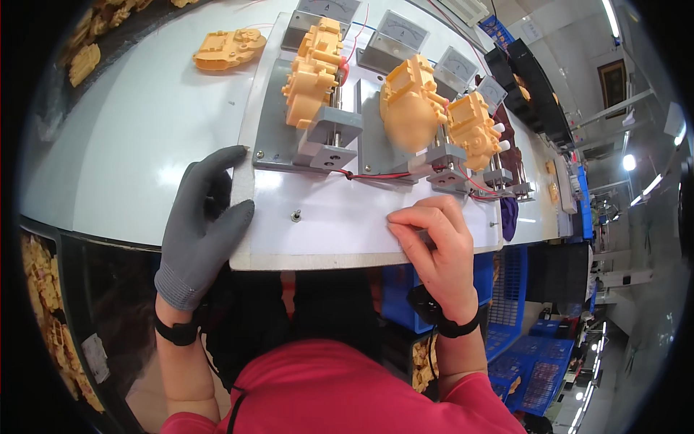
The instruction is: The person places yellow plastic components onto a white testing board with metal clamps and wires. They repeatedly pick up parts from a black bin, position them on the board, and adjust the clamps to secure them. The person handles the parts one at a time, moving between the bin and the board throughout the clip.
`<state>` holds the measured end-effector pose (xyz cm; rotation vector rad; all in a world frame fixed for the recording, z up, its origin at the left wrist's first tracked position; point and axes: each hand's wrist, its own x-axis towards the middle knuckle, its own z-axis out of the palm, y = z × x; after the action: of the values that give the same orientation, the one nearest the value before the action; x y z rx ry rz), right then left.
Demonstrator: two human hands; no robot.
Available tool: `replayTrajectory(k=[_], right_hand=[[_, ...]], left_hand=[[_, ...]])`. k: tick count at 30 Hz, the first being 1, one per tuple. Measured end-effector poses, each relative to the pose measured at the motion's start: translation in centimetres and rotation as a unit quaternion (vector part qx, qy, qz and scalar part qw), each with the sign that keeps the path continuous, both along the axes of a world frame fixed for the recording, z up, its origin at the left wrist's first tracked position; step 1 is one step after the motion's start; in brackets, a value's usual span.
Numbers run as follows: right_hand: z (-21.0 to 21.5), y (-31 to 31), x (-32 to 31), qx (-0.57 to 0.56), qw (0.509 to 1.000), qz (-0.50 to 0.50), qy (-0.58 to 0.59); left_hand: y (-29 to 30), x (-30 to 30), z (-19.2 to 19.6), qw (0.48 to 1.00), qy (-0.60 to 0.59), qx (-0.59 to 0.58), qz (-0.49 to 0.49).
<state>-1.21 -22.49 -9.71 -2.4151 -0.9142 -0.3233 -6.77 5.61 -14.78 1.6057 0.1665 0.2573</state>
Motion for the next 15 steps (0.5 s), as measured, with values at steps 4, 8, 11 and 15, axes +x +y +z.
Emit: replayTrajectory(k=[4, 8, 11, 15], right_hand=[[-0.55, 0.08, 0.07, 0.023, 1.000, -0.001, -0.008], [-0.68, 0.30, -0.07, 0.033, 0.999, -0.007, -0.018], [-0.75, 0.36, -0.07, 0.026, 0.999, -0.003, -0.034], [-0.87, 0.31, -0.15, 0.027, 0.999, -0.010, -0.031]], left_hand=[[0.00, -0.07, 0.23, 1.000, 0.004, -0.007, -0.005], [-0.03, -0.11, 0.30, 1.000, 0.000, -0.027, -0.007], [0.02, -0.10, 0.37, 1.000, 0.008, -0.014, -0.007], [-0.04, -0.12, 0.17, 1.000, 0.000, -0.030, -0.007]])
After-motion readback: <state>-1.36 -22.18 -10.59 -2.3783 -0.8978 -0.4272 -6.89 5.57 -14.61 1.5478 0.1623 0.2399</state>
